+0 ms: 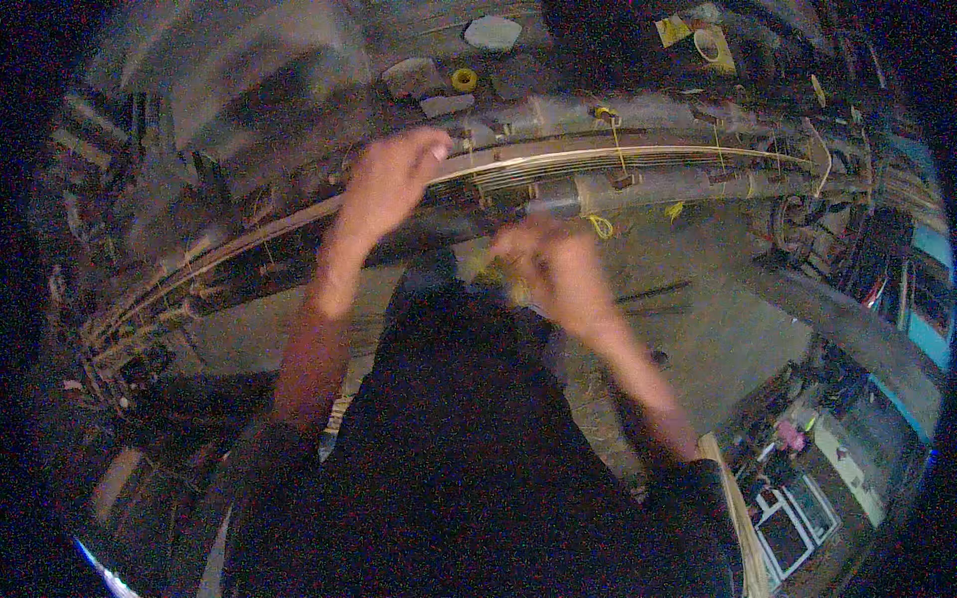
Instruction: The person ties yellow rope around a bundle of thin wooden sticks resting on a workbench. They repeatedly wrap the rope, pull it tight, and tie knots to secure the sticks together.
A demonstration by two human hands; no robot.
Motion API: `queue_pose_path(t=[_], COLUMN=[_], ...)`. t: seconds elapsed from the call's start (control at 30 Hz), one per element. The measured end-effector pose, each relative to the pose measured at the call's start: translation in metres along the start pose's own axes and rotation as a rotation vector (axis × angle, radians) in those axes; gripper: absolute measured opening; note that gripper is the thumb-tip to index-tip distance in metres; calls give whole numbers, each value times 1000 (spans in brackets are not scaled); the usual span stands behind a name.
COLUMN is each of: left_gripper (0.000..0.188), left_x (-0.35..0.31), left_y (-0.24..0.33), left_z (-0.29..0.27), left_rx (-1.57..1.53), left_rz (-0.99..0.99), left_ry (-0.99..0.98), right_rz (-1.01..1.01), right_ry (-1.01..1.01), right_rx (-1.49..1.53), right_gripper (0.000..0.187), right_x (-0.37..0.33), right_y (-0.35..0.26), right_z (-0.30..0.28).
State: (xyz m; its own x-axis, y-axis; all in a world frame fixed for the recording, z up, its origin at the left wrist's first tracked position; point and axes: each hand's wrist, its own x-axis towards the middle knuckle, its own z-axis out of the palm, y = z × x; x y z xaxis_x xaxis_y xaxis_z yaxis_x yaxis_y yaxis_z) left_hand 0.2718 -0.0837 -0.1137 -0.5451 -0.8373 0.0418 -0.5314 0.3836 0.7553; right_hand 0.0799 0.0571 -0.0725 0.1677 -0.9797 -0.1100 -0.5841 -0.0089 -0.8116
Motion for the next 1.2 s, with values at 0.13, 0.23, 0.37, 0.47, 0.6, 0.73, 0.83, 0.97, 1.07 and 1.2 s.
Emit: queue_pose_path(t=[0.13, 0.23, 0.37, 0.47, 0.6, 0.73, 0.83, 0.97, 1.07, 1.2], left_gripper=[16, 19, 25, 25, 25, 33, 34, 30, 27, 24], left_x=[-33, -21, -10, -9, -23, -2, 67, 105, 106, 98], left_y=[-18, -3, -2, 0, -18, 7, 37, -48, -69, -102], left_z=[58, 55, 55, 53, 59, 47, 19, 60, 55, -16], left_rx=[289, 407, 406, 407, 397, -497, -455, -449, -490, -143], left_rz=[175, 5, 12, -15, -6, -193, -289, -590, -483, -1], left_ry=[250, 177, 107, 121, 159, 145, 23, -52, -189, -13], right_rz=[-422, -754, 50, 150, -97, -219, -47, -200, -295, -144], right_ry=[-279, -360, -360, 133, -270, -377, -435, -386, 83, 343], right_rx=[-715, -187, -517, 831, 73, -26, -88, -268, -260, -913], right_gripper=[22, 35, 39, 27, 22, 24, 26, 27, 27, 23], right_x=[115, 186, 212, 207, 33, 25, 24, 22, 12, 75], right_y=[-110, -77, 7, 18, 32, 57, 39, 50, 33, 28], right_z=[-42, -32, -22, 8, 54, 118, 87, 85, 41, 22])
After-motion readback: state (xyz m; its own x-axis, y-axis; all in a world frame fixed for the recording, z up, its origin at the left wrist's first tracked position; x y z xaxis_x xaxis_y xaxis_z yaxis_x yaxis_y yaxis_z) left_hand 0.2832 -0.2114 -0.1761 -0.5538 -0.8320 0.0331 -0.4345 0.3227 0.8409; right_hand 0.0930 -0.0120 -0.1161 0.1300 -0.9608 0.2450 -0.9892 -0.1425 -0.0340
